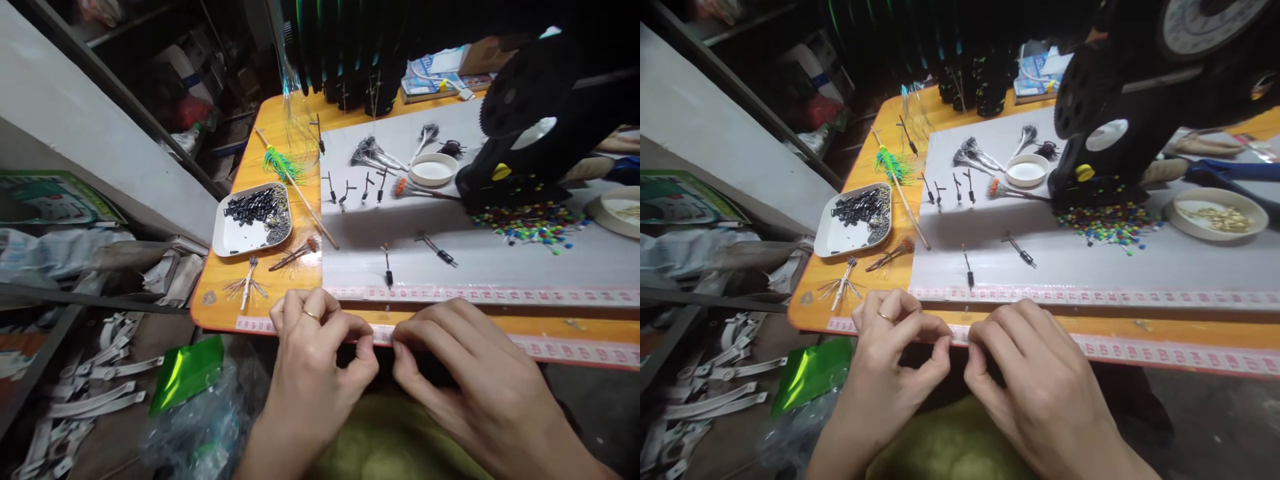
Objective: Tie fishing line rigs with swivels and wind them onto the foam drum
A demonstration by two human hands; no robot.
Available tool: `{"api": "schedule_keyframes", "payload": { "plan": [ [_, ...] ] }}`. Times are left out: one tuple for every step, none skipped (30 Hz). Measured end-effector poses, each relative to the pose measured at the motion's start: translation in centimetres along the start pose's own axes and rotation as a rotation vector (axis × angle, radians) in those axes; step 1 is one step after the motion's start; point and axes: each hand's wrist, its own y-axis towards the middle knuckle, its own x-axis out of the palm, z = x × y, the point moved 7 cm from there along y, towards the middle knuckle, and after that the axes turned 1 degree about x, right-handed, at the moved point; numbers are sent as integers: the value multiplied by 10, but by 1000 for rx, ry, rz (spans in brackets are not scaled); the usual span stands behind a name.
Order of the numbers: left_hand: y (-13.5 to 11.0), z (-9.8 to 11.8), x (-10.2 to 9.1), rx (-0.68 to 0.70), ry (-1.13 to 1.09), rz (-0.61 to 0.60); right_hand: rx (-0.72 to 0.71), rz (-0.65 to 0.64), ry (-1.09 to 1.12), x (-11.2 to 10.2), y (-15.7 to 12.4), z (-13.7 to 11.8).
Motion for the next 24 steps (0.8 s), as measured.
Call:
{"api": "schedule_keyframes", "payload": {
  "plan": [
    [-1,-2,-1,-4,-4,4,-3,3,1,1,1,-1],
    [-1,-4,-2,-10,-10,8,-6,5,3,2,2,-2],
    [-2,-6,-3,-17,-17,11,-9,4,6,3,3,-3],
    [-2,-7,-4,-23,-27,15,-12,3,10,4,4,-4],
    [-2,-9,-4,-32,-38,19,-14,4,13,4,5,-5],
    [-2,-10,-4,-39,-48,20,-15,2,17,5,5,-5],
    [-3,-12,-4,-44,-56,20,-15,0,19,6,5,-5],
    [-3,-13,-4,-48,-60,19,-16,-1,20,7,6,-6],
    [-4,-14,-4,-51,-61,18,-16,-1,19,8,6,-6],
    [-5,-16,-5,-53,-61,16,-17,-1,19,9,6,-6],
    [-6,-17,-5,-56,-62,13,-18,-4,20,10,6,-7],
    [-7,-18,-6,-59,-66,12,-22,-5,18,11,6,-8],
    [-7,-19,-7,-63,-69,13,-26,-2,16,11,7,-8],
    [-7,-20,-7,-67,-73,15,-28,-2,13,12,7,-9],
    [-7,-20,-8,-68,-75,16,-29,0,8,12,7,-10],
    [-7,-20,-9,-68,-74,19,-32,1,2,12,7,-10],
    [-7,-20,-9,-68,-72,24,-34,9,-3,11,7,-11],
    [-7,-20,-9,-66,-69,26,-37,16,-6,11,8,-12],
    [-7,-19,-9,-63,-65,28,-37,22,-7,10,8,-12],
    [-7,-19,-9,-61,-59,31,-38,25,-8,10,7,-13],
    [-7,-19,-10,-59,-53,34,-38,24,-9,10,7,-13],
    [-8,-18,-9,-57,-47,34,-35,23,-11,10,6,-12],
    [-8,-18,-9,-55,-42,34,-30,20,-14,10,6,-11],
    [-8,-18,-9,-55,-38,31,-28,19,-17,9,5,-11]
  ]
}}
